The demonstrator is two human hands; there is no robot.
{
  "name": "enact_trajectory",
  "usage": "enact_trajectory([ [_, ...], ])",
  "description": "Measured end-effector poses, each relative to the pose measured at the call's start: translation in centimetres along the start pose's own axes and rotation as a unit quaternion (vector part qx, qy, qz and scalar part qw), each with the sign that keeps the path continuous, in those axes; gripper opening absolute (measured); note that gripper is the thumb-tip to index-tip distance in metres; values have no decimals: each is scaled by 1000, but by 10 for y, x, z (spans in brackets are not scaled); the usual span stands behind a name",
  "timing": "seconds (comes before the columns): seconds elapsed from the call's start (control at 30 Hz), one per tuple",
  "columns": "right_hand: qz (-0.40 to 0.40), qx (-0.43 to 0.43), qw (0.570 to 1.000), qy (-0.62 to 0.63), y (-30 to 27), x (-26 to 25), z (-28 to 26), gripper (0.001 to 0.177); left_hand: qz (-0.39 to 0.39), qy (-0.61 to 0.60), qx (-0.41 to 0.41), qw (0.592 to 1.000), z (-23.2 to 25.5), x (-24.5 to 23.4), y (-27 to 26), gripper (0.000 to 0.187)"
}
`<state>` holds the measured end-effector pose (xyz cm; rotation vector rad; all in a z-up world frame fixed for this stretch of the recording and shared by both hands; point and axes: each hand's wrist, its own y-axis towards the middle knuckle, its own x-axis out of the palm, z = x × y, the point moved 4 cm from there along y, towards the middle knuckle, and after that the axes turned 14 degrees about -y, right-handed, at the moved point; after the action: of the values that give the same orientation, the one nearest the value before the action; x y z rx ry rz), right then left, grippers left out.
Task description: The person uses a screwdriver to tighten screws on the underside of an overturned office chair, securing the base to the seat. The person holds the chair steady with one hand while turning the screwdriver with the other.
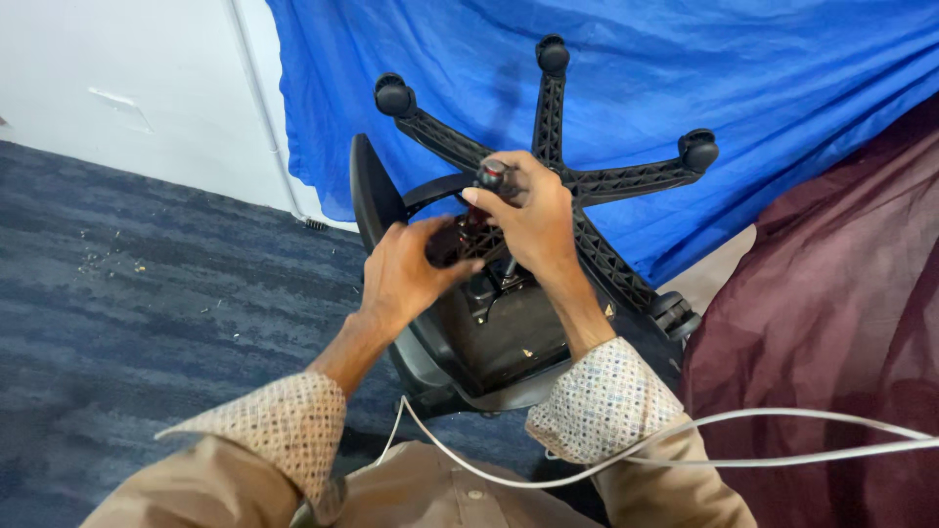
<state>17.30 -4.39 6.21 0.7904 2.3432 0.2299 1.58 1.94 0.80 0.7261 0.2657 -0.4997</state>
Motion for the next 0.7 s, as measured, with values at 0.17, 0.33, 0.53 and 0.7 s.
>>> enact_trajectory([
  [0.17,68,-8,997,35,1,-25,-11,34,-112,26,-174,978,-9,-3,-14,44],
  [0.33,101,17,994,30,-3,-37,-15,33,-149,21,-167,974,6,-6,-15,35],
  [0.53,84,23,995,45,-12,-36,-8,36,-182,33,-168,968,6,-7,-20,43],
  [0.7,60,35,993,90,-23,-29,-2,36,-156,23,-134,978,-7,-31,-15,38],
])
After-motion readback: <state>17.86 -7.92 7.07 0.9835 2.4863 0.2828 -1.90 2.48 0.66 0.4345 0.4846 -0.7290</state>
